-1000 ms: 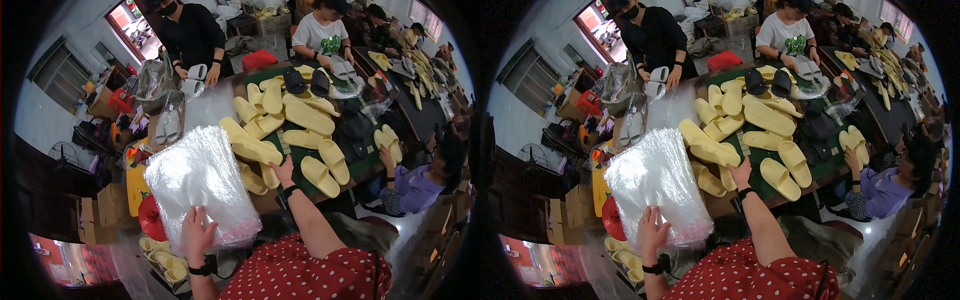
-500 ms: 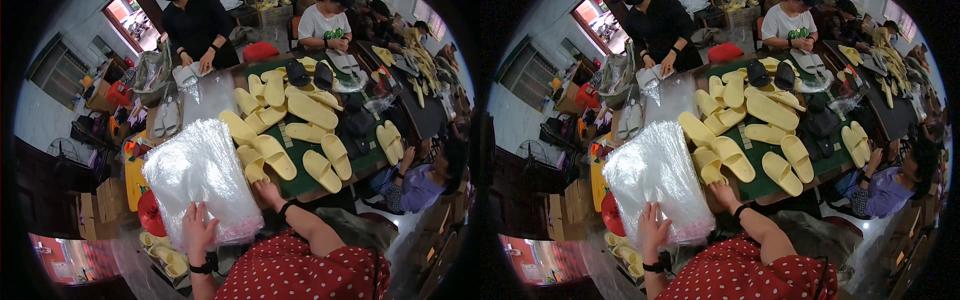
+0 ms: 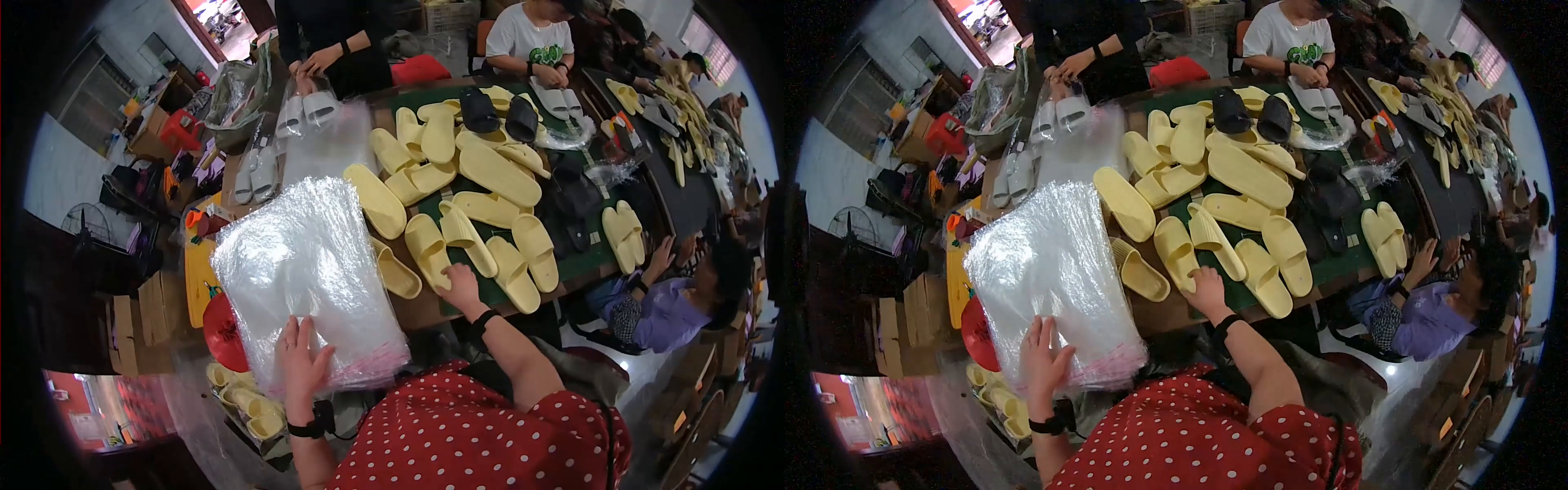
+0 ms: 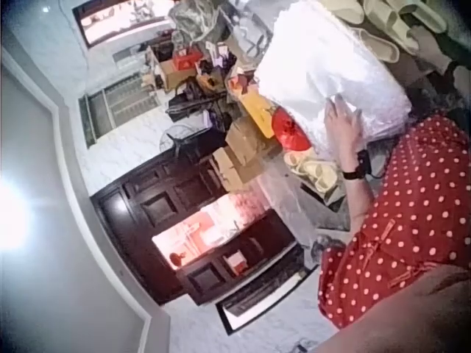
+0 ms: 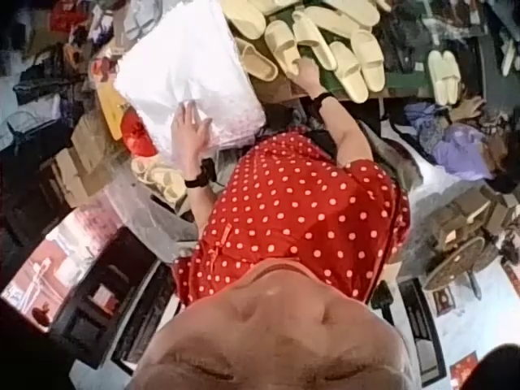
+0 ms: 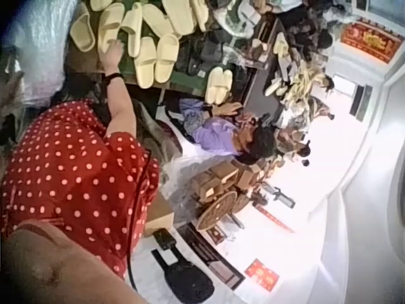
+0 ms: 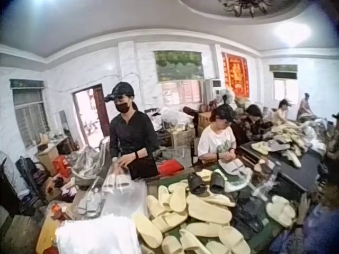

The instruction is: Placing pairs of sandals into clear plastic bags and then into a large storage sack.

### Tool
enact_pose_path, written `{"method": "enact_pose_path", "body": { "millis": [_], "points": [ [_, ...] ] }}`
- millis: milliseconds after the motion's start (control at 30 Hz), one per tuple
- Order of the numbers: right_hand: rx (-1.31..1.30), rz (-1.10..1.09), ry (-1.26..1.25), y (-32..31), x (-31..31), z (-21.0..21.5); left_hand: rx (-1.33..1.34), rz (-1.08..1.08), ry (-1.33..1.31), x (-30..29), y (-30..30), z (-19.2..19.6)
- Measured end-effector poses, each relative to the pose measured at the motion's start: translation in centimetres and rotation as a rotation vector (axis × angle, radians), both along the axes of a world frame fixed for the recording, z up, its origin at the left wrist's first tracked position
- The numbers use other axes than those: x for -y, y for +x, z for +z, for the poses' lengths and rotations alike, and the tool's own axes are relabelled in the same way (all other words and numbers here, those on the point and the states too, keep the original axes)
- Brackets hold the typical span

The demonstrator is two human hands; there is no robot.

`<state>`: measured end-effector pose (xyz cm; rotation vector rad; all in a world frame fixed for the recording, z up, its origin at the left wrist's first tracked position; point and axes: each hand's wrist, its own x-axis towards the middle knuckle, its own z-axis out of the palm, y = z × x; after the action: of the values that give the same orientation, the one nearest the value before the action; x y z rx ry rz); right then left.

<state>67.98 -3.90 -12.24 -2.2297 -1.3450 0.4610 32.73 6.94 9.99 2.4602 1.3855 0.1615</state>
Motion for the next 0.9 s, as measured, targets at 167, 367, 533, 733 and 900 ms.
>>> {"method": "enact_pose_path", "body": {
  "millis": [167, 367, 533, 733, 900],
  "points": [
    [0.194, -0.285, 0.103, 3.9, -4.0, -1.5, -0.018, 0.001, -0.009, 0.0, 0.0, 0.1],
    [-0.419, -0.270, -0.174, 7.7, -9.3, 2.4, -0.033, 0.018, -0.021, 0.1, 0.1, 0.3],
    [0.109, -0.089, -0.361, 9.5, -10.8, 2.3, -0.031, 0.031, -0.023, 0.1, 0.3, 0.2],
    [-0.041, -0.265, 0.006, 11.3, -11.1, -0.5, -0.016, 0.065, -0.084, -0.2, 1.5, 1.1],
    [-0.291, -0.536, 0.041, 8.5, -10.3, -0.7, -0.030, 0.077, -0.103, 0.0, 0.9, 0.7]
  ]
}}
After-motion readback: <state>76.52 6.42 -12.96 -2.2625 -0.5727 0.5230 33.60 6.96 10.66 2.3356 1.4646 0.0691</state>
